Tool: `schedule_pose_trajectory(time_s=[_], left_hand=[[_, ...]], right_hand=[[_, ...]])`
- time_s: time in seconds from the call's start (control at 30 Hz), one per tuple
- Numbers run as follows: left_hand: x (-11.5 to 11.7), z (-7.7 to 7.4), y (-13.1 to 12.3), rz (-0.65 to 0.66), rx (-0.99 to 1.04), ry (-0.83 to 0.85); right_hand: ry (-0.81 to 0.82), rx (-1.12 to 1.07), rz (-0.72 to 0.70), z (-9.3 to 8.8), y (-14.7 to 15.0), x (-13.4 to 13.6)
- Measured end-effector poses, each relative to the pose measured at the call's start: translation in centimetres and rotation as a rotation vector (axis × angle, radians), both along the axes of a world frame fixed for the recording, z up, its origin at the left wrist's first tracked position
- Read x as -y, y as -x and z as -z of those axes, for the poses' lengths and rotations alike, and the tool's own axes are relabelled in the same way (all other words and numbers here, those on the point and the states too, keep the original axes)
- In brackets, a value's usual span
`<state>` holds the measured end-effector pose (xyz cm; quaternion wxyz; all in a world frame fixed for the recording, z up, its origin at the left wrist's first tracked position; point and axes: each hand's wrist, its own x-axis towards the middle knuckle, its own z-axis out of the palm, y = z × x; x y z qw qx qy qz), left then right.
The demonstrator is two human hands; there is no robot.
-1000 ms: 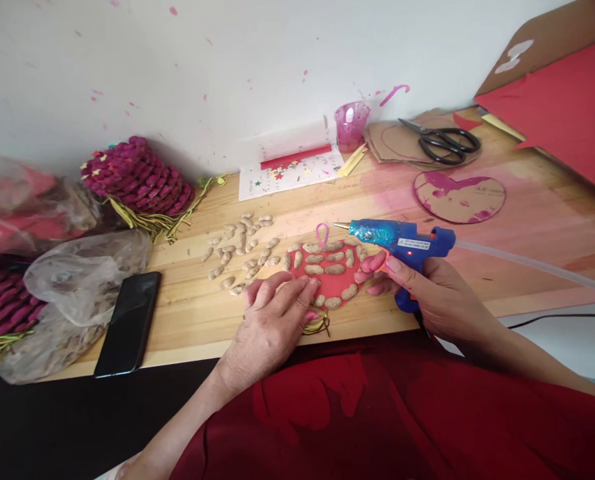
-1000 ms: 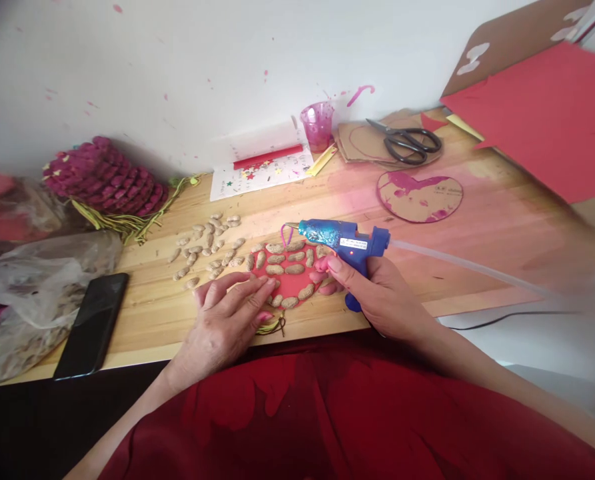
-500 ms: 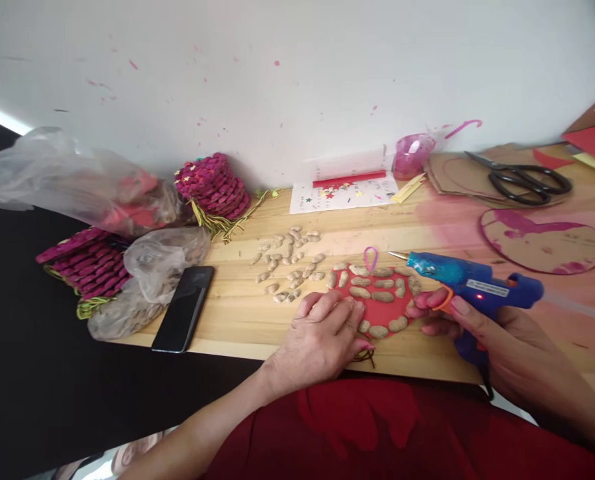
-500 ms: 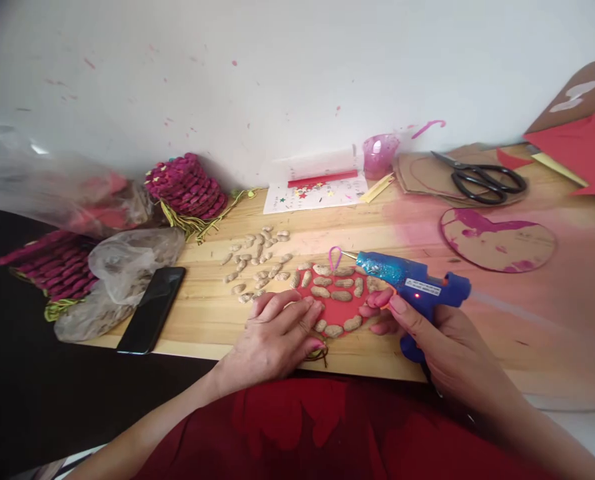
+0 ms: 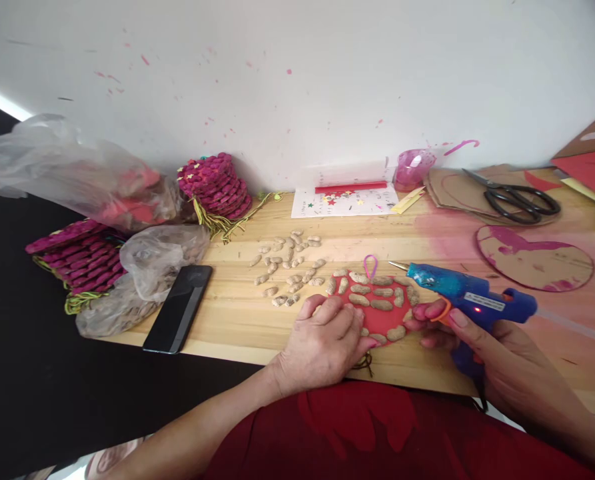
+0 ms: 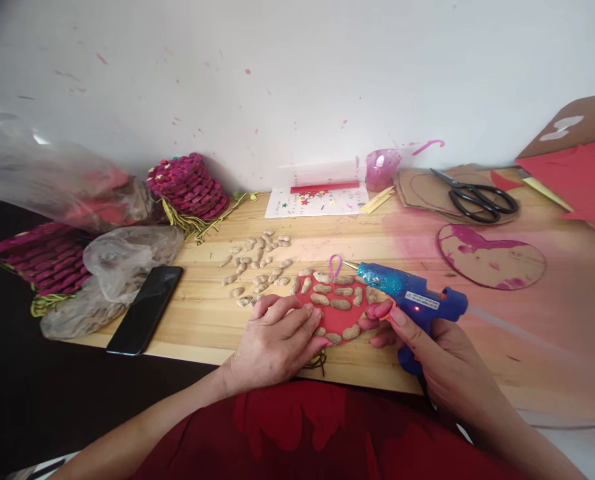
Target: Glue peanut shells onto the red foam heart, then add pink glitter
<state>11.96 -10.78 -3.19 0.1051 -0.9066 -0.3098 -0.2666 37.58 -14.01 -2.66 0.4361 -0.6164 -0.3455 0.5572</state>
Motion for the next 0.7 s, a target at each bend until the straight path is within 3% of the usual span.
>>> schedule_pose_trajectory(time_s=[0.7], left_hand=[[0.33, 0.11, -0.11, -0.049, 0.000, -0.049]], right_hand=[[0.031, 0.019, -0.012, 0.64, -0.79, 0.20]])
